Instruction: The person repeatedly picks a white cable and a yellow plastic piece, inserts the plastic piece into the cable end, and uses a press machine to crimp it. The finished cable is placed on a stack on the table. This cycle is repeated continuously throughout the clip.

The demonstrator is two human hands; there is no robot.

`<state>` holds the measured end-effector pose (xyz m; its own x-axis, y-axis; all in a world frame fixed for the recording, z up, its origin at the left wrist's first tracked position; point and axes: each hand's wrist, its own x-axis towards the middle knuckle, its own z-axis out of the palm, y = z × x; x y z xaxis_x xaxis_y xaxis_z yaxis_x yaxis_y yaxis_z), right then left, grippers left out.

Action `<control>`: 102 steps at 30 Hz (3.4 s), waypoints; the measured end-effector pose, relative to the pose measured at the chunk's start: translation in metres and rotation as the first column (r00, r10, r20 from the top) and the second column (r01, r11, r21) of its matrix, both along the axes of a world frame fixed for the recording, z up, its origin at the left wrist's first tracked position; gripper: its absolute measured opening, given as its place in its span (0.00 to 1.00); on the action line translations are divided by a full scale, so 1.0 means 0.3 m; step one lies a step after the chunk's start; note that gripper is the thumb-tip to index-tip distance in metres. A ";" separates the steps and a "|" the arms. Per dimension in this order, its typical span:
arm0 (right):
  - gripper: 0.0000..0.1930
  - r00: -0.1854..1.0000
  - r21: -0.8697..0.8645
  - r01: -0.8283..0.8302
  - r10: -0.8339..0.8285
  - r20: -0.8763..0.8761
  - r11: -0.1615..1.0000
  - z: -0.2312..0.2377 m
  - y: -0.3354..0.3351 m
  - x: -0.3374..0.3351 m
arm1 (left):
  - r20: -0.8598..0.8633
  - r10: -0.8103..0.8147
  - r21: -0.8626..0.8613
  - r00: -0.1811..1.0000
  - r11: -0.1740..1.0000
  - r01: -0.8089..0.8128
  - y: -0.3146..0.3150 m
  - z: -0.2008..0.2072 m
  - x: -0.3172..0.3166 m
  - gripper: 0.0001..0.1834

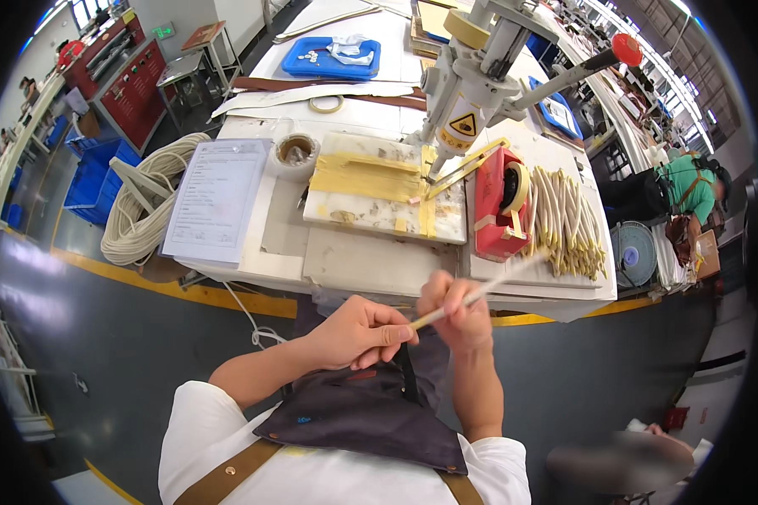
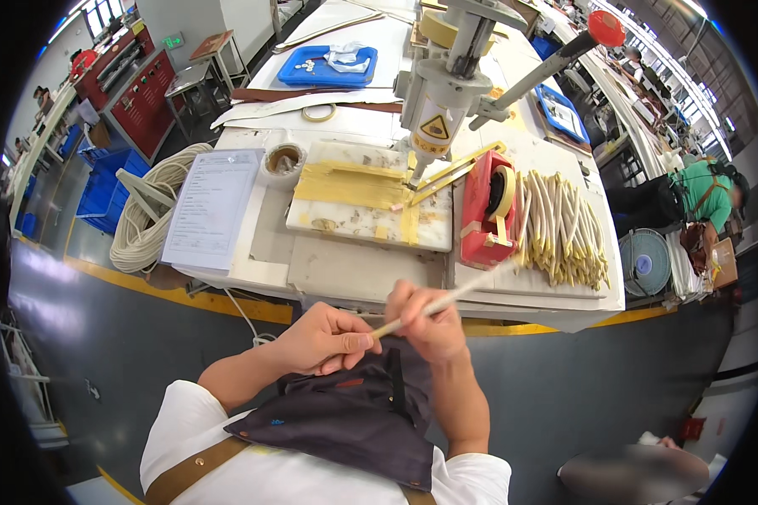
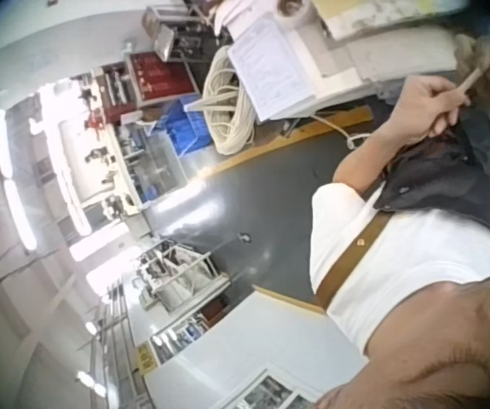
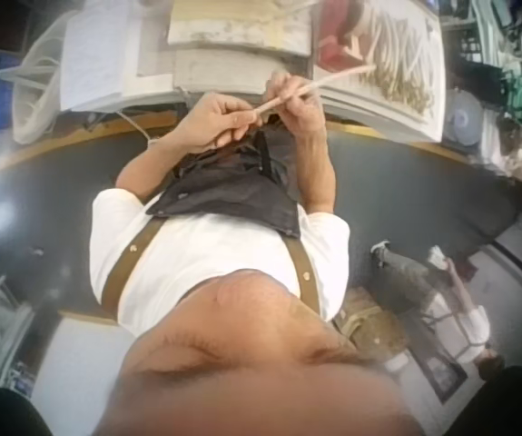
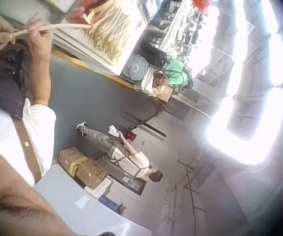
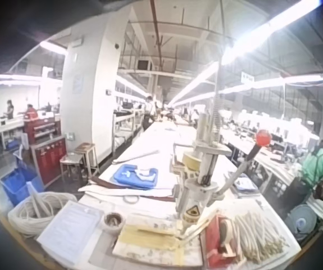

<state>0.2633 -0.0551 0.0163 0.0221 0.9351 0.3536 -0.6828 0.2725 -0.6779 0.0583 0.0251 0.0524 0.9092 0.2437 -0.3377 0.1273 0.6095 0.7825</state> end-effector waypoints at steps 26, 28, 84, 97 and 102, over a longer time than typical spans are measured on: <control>0.34 -0.001 0.135 0.931 -0.367 0.930 0.338 -0.078 0.501 0.276 | 0.253 0.407 0.957 0.878 -0.241 -0.164 0.396 -0.276 0.215 0.06; 0.33 -0.117 0.229 0.923 -0.343 0.932 0.308 -0.097 0.534 0.282 | 0.228 0.418 0.958 0.879 -0.258 -0.126 0.410 -0.281 0.235 0.05; 0.29 0.562 0.315 0.766 -0.822 0.099 0.561 0.849 0.414 0.421 | 0.245 0.237 0.960 0.940 -0.191 -0.203 0.530 -0.313 0.308 0.07; 0.17 0.266 0.777 0.561 -0.951 0.156 0.285 0.314 0.171 0.266 | 0.300 0.214 0.947 0.930 -0.184 -0.263 0.503 -0.299 0.343 0.07; 0.14 0.346 0.573 0.705 -0.908 0.238 0.419 0.610 0.242 0.333 | 0.286 0.246 0.955 0.926 -0.147 -0.256 0.511 -0.303 0.333 0.09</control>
<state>0.3631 0.0175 0.1994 0.4473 0.3608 0.8184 0.3762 0.7542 -0.5382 0.1582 0.1784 -0.0384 0.6861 0.5113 0.5175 0.1785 -0.8079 0.5616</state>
